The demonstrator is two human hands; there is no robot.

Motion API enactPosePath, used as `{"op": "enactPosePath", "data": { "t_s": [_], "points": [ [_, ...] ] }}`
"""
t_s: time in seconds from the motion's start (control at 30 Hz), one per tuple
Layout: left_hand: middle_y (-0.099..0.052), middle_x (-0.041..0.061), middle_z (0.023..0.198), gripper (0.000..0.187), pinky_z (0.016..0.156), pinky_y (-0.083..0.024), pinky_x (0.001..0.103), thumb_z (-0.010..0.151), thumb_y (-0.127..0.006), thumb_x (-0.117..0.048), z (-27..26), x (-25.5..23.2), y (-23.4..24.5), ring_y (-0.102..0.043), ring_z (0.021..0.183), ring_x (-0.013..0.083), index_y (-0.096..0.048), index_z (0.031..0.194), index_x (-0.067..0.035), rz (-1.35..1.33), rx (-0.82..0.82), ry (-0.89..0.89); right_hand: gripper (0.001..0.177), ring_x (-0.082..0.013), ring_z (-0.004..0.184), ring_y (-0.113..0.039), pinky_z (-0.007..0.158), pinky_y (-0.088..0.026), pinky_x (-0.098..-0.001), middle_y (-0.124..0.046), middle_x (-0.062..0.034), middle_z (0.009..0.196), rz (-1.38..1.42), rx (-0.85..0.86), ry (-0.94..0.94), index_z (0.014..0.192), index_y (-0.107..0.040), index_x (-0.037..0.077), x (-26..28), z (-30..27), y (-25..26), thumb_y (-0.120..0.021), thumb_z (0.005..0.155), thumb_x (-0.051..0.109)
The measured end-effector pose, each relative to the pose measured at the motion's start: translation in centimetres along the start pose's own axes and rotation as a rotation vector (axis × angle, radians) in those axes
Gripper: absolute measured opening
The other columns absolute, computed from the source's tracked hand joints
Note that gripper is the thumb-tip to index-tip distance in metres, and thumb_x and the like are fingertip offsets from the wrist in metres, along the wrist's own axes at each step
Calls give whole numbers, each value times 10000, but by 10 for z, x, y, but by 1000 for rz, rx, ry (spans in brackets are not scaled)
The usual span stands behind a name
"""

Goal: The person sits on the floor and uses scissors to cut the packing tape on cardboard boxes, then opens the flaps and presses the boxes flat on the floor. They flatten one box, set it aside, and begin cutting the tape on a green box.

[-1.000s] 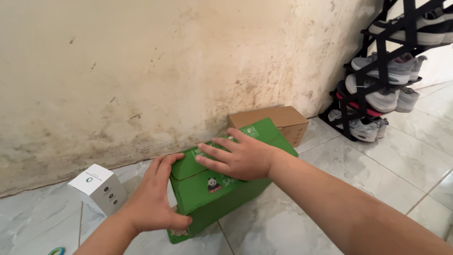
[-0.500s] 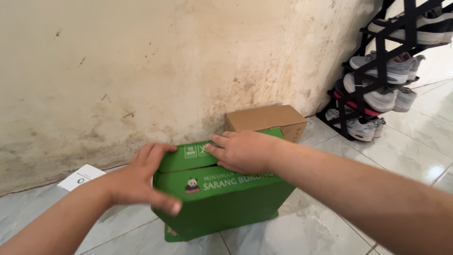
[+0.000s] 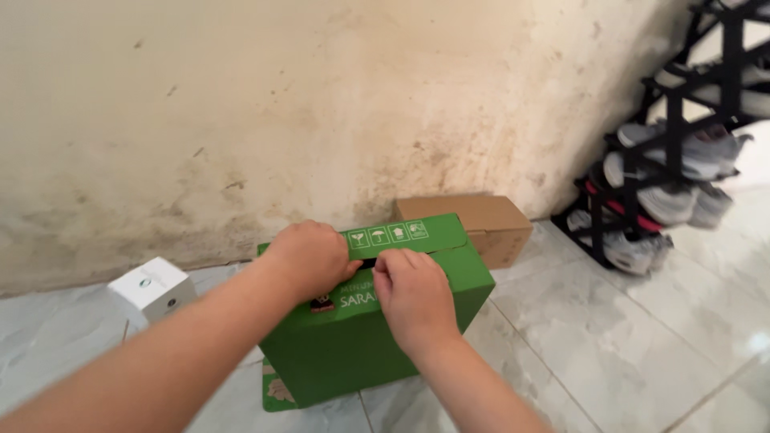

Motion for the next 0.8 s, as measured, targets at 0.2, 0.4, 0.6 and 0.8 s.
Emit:
{"op": "enactPosePath", "data": {
  "t_s": [0.2,0.4,0.6,0.8],
  "points": [
    [-755,126,962,356,822,-574,473,963,-567,-402,-16,12,25,-728,930,322,-780,904,-123,32,242,86,252,-275,1026,-636,851,-488,-487,-666,-27,1043,-19,-70,156,1051,-744,136,18,-2,0,-758,832,259],
    [-746,138,1073,218,854,-598,448,918,-592,-190,-59,-15,27,-733,1015,334,-788,963,-105,-78,153,311,395,-328,1060,-634,880,-541,-438,-586,-108,1181,50,68,-350,954,-757,98,21,23,14,-880,674,348],
    [-694,206,1211,288,854,-597,433,923,-590,-170,-86,-23,30,-717,1071,352,-716,1129,-13,-167,46,587,642,-410,1053,-626,880,-534,-483,-539,-263,1293,85,15,-272,1211,-619,-47,24,38,-16,-797,714,317],
    [-745,186,1065,298,900,-579,472,891,-650,-325,-103,-3,44,-726,1041,362,-776,992,-74,-236,157,547,604,-400,1177,-604,995,-486,-508,-491,-289,1487,-79,-52,-27,1360,-580,-46,43,33,-44,-651,874,306]
  ]
}}
Point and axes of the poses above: each hand's wrist, its own z-axis towards the middle knuckle, its own y-axis out of the back of the hand, x = y × z, the point moved 2 cm from there along z, towards the middle knuckle
